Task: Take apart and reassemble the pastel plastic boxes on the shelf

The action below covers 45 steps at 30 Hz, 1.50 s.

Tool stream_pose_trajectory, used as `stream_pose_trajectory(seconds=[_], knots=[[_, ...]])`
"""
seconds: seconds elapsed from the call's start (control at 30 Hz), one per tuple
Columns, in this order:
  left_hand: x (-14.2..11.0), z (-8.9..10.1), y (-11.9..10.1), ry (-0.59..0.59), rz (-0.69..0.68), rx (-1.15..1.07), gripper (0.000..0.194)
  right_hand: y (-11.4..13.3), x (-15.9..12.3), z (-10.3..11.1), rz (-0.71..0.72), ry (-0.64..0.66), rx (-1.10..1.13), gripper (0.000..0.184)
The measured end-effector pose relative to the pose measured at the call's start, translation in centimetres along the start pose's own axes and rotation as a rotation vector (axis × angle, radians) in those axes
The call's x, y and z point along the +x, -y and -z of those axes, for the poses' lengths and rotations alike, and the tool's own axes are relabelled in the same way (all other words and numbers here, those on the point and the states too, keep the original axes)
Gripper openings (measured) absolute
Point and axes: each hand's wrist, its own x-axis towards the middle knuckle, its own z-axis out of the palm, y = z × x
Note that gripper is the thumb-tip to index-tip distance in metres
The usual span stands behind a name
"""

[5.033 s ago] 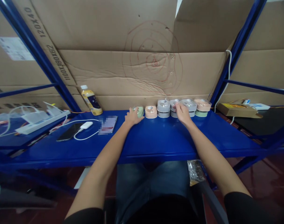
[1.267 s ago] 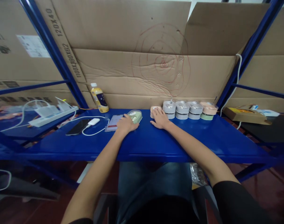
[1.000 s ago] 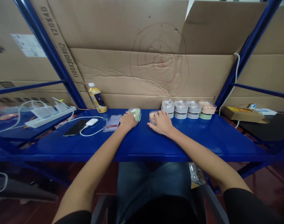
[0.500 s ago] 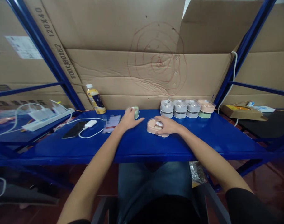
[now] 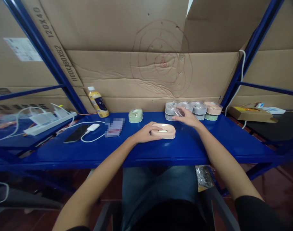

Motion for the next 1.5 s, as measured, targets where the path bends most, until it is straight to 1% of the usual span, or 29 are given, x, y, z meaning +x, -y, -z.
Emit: stream_pose_trajectory(seconds=[0.1, 0.2, 0.27, 0.37, 0.43, 0.5, 0.57, 0.63, 0.73, 0.8, 0.87, 0.93, 1.0, 1.07, 1.13, 1.2, 1.33, 1.4, 1.5], knots=[[-0.4, 0.7, 0.8, -0.045, 0.044, 0.026, 0.047, -0.2, 0.1, -0.8, -0.001, -0.006, -0.048, 0.084], [-0.7, 1.6, 2.0, -0.088, 0.133, 0.059, 0.050, -0.3, 0.1, -1.3, 0.017, 0.008, -0.070, 0.087], [-0.9, 2.3, 2.7, -0.177, 0.200, 0.084, 0.052, -0.3, 0.1, -1.3, 0.012, 0.004, -0.079, 0.088], [-1.2, 3.6, 3.6, -0.346, 0.318, 0.173, 0.050, -0.3, 0.1, -1.1, -0.005, -0.007, -0.096, 0.086], [-1.5, 4.4, 4.1, -0.387, 0.385, 0.239, 0.050, -0.3, 0.1, -1.0, -0.019, -0.003, -0.115, 0.082], [-1.7, 4.8, 4.4, -0.373, 0.425, 0.276, 0.051, -0.4, 0.0, -1.1, -0.034, 0.014, -0.127, 0.076], [-1.8, 4.8, 4.5, -0.334, 0.404, 0.271, 0.051, -0.5, 0.0, -1.3, -0.042, 0.032, -0.118, 0.072], [-1.8, 4.4, 4.4, -0.275, 0.301, 0.214, 0.049, -0.6, 0.1, -1.6, -0.040, 0.030, -0.096, 0.071], [-1.4, 3.1, 3.6, -0.160, 0.105, 0.077, 0.051, -0.7, 0.2, -1.8, -0.016, -0.024, -0.054, 0.071], [-1.1, 2.2, 2.9, -0.093, 0.049, 0.017, 0.054, -0.6, 0.2, -1.9, 0.023, -0.064, -0.036, 0.069], [-0.9, 1.5, 2.1, -0.050, 0.055, -0.004, 0.064, -0.6, 0.1, -1.9, 0.083, -0.066, -0.026, 0.071], [-0.7, 1.1, 1.7, -0.030, 0.092, -0.009, 0.077, -0.5, -0.2, -2.0, 0.177, -0.012, -0.020, 0.077], [-0.7, 0.8, 1.7, -0.023, 0.127, -0.019, 0.090, -0.2, -0.5, -2.3, 0.301, 0.090, -0.024, 0.085], [-0.6, 0.6, 2.0, -0.034, 0.136, -0.048, 0.103, 0.3, -0.8, -2.8, 0.418, 0.195, -0.056, 0.088], [-0.6, 0.2, 2.4, -0.047, 0.122, -0.096, 0.117, 0.8, -0.9, -3.4, 0.489, 0.276, -0.114, 0.088], [-0.5, -0.2, 2.7, -0.047, 0.116, -0.135, 0.129, 1.3, -0.9, -3.9, 0.522, 0.332, -0.179, 0.087], [-0.3, -0.9, 2.7, -0.061, 0.131, -0.132, 0.140, 1.7, -0.6, -4.7, 0.543, 0.425, -0.229, 0.082], [-0.3, -1.0, 2.4, -0.083, 0.128, -0.108, 0.142, 1.5, -0.5, -4.8, 0.542, 0.453, -0.227, 0.081], [-0.3, -1.0, 2.1, -0.088, 0.146, -0.066, 0.140, 1.1, -0.4, -5.0, 0.532, 0.451, -0.223, 0.081]])
